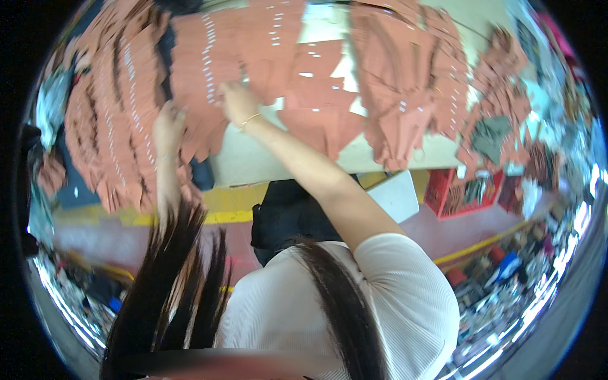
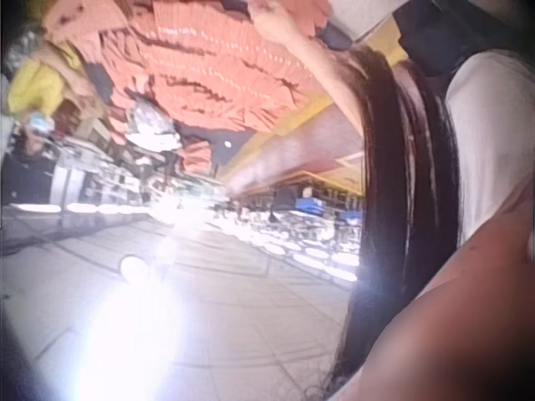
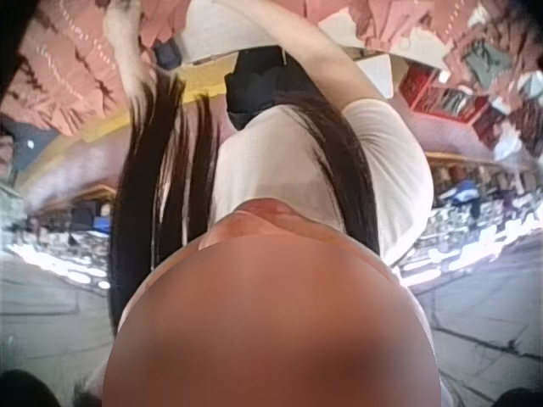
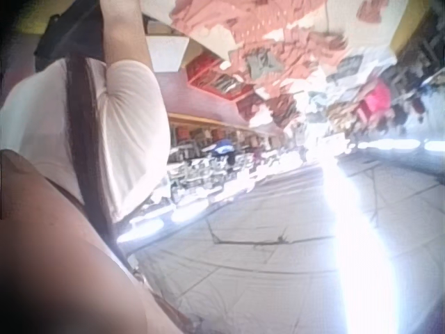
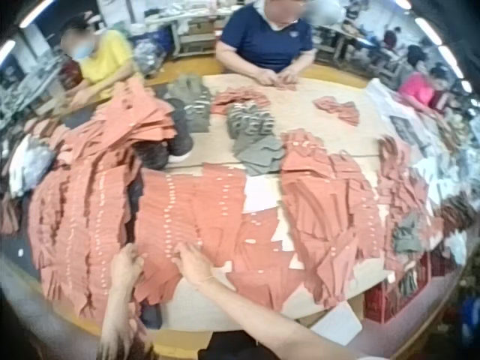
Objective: The person sorts and stacks pink fabric pieces on a table. They repeatedly pick up pieces, align them, and place them into neat piles while occasionally moving other stacks aside to reach the work area.
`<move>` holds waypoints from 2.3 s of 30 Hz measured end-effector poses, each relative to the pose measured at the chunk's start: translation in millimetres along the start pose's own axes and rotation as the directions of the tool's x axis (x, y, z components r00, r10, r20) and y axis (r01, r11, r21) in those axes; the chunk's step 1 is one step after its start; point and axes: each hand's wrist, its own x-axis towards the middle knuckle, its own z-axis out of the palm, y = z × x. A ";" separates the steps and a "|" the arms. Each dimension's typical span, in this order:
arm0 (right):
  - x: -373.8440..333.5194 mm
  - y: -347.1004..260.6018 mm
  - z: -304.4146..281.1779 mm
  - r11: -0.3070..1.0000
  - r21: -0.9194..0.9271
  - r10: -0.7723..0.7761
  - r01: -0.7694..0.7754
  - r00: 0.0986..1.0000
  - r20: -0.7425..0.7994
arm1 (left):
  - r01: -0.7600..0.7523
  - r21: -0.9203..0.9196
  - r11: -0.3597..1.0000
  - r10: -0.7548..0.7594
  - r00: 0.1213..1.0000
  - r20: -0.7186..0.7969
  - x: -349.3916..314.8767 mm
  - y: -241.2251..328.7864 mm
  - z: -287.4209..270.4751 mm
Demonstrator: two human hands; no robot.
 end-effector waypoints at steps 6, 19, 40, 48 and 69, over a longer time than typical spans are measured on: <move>-24.4 -9.4 -69.6 0.971 0.078 -0.214 0.226 0.968 -0.132 | -0.214 0.186 0.959 0.259 0.929 -0.263 -14.0 34.5 -0.2; -144.7 165.9 -350.1 0.680 -0.712 -0.267 0.173 0.964 -0.021 | 0.594 -0.671 0.444 -0.159 0.789 0.594 -125.5 102.8 130.9; -158.4 144.3 -397.2 0.702 -0.694 -0.217 0.163 0.976 0.010 | 0.051 -0.562 0.825 -0.047 0.999 0.021 -82.6 204.5 179.5; -161.0 102.0 -453.8 0.785 -0.569 -0.543 0.245 0.714 -0.442 | 0.223 -0.386 0.895 -0.209 0.975 0.078 -48.8 233.2 184.5; -76.6 144.0 -197.1 0.975 0.196 0.122 -0.101 0.987 -0.100 | 0.593 -0.791 0.147 0.020 0.798 0.602 -45.8 187.3 167.7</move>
